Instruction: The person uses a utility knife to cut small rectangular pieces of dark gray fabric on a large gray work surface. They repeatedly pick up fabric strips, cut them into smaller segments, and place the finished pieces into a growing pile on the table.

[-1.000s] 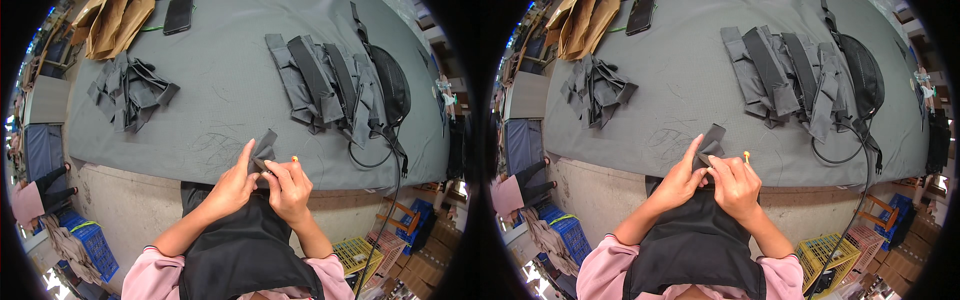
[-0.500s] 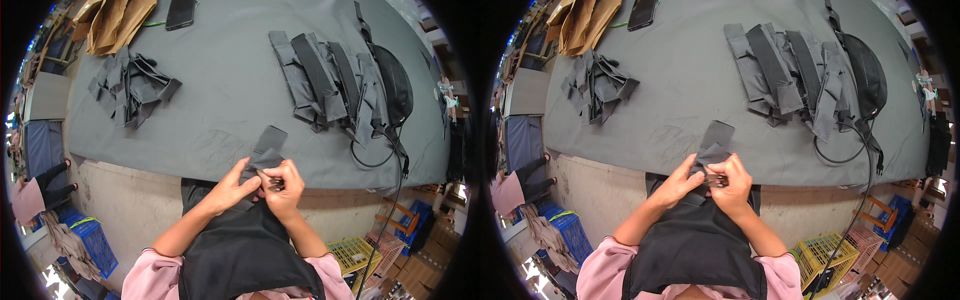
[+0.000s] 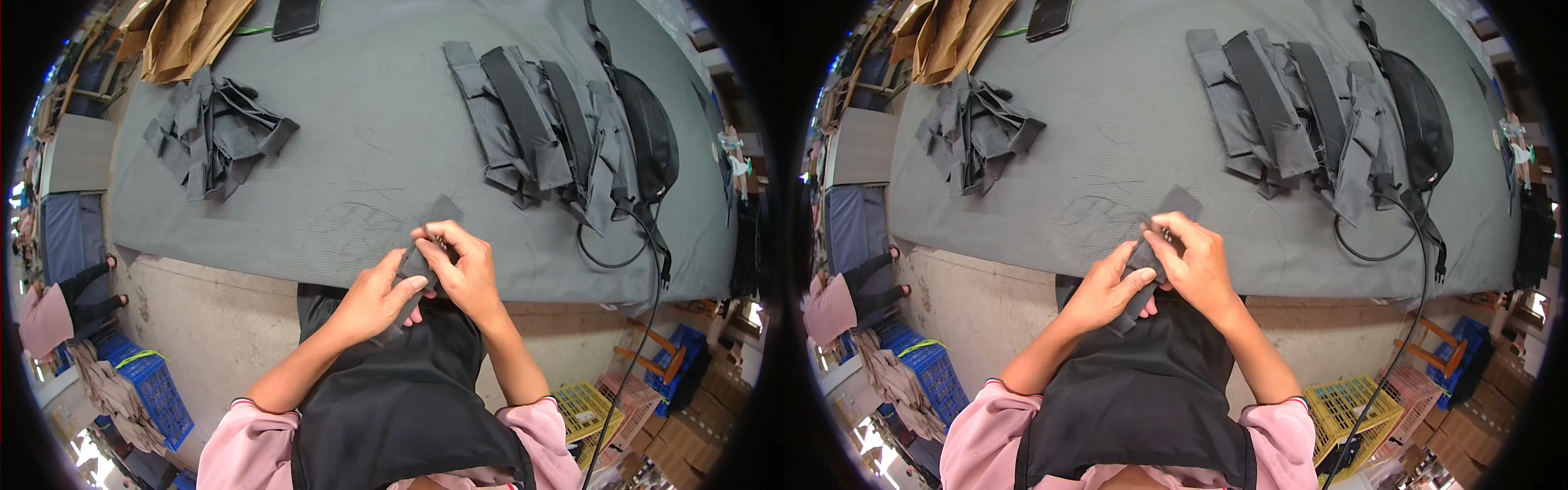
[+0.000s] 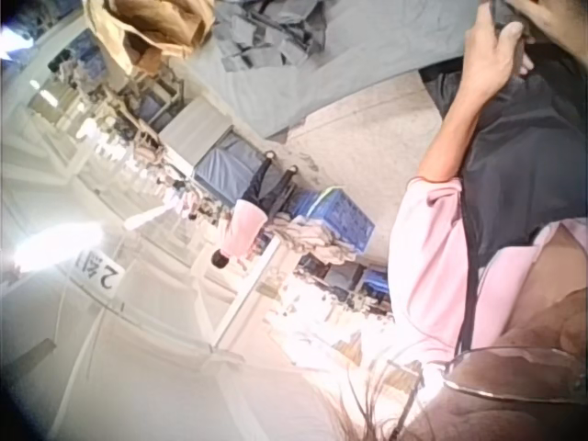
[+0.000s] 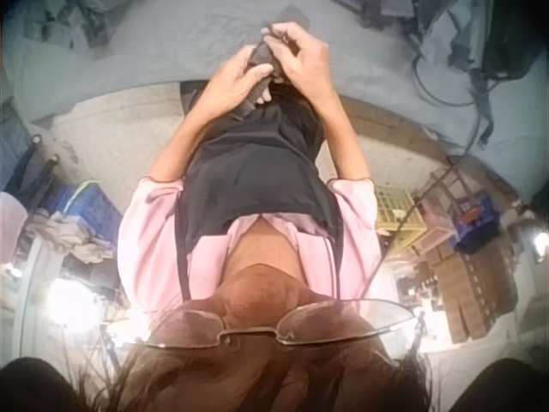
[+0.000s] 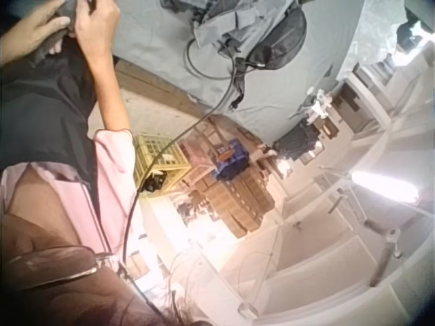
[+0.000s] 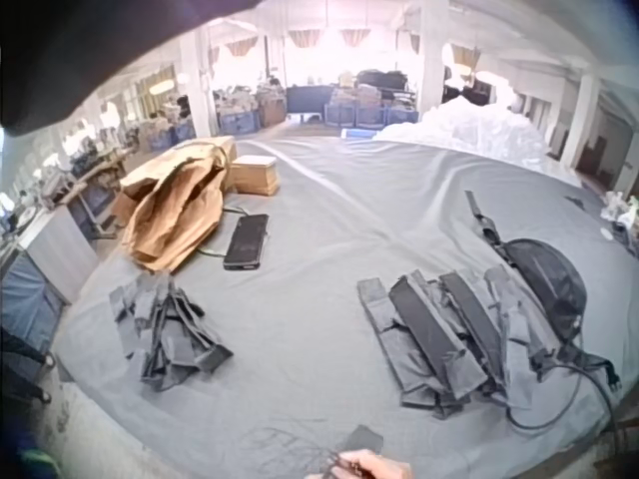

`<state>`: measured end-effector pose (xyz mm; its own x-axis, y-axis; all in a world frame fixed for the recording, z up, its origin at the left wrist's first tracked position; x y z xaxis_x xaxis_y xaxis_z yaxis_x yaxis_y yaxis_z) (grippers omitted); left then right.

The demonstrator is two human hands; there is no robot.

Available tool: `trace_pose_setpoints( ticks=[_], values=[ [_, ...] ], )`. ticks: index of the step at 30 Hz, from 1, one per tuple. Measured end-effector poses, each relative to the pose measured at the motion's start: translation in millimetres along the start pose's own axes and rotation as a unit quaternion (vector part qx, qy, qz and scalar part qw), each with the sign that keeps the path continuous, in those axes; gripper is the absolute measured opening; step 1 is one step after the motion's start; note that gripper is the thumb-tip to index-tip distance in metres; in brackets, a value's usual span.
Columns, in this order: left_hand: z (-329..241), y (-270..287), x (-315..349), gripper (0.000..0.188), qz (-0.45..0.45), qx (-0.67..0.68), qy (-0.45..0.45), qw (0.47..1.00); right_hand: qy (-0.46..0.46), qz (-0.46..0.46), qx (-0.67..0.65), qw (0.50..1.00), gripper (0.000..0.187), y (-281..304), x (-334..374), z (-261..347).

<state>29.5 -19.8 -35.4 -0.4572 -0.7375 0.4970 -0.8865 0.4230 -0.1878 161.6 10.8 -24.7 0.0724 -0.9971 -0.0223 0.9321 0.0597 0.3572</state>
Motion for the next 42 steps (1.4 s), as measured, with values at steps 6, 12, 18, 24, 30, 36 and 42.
trace_pose_setpoints(
  ticks=[6, 12, 18, 24, 30, 36, 42],
  values=[
    [5, 7, -4, 0.029, -0.006, 0.128, 0.011, 0.992, 0.051, -0.039, 0.062, 0.996, 0.025, 24, 22, 39],
    [10, 5, -7, 0.035, -0.003, 0.148, 0.004, 0.989, 0.055, 0.002, 0.055, 0.997, 0.020, 29, 27, 34],
    [1, 8, -3, 0.042, -0.051, 0.250, 0.006, 0.967, -0.026, -0.025, 0.038, 0.999, 0.017, 28, 21, 20],
    [12, 11, -7, 0.046, -0.063, 0.264, -0.011, 0.962, 0.037, -0.063, 0.139, 0.988, 0.021, 30, 35, 28],
    [4, 6, -6, 0.043, -0.071, 0.282, -0.037, 0.956, 0.088, -0.043, 0.204, 0.974, 0.024, 23, 31, 38],
    [4, 10, -3, 0.038, -0.071, 0.248, -0.044, 0.965, 0.102, -0.071, 0.158, 0.980, 0.022, 26, 32, 38],
    [1, 8, -3, 0.036, -0.059, 0.203, -0.112, 0.971, 0.061, -0.142, 0.136, 0.979, 0.023, 45, 22, 31]
  ],
)
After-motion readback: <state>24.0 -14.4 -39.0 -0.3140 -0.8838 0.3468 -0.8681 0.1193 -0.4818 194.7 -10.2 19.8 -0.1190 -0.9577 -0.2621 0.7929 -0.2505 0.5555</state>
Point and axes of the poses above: each hand's wrist, its own x-axis away from the middle knuckle, its own y-axis out of the back of the hand, z = x × y, the point moved 5 cm from there along -x, towards the middle knuckle, and after that the axes turned 4 degrees about -y, right-handed, at the moved point
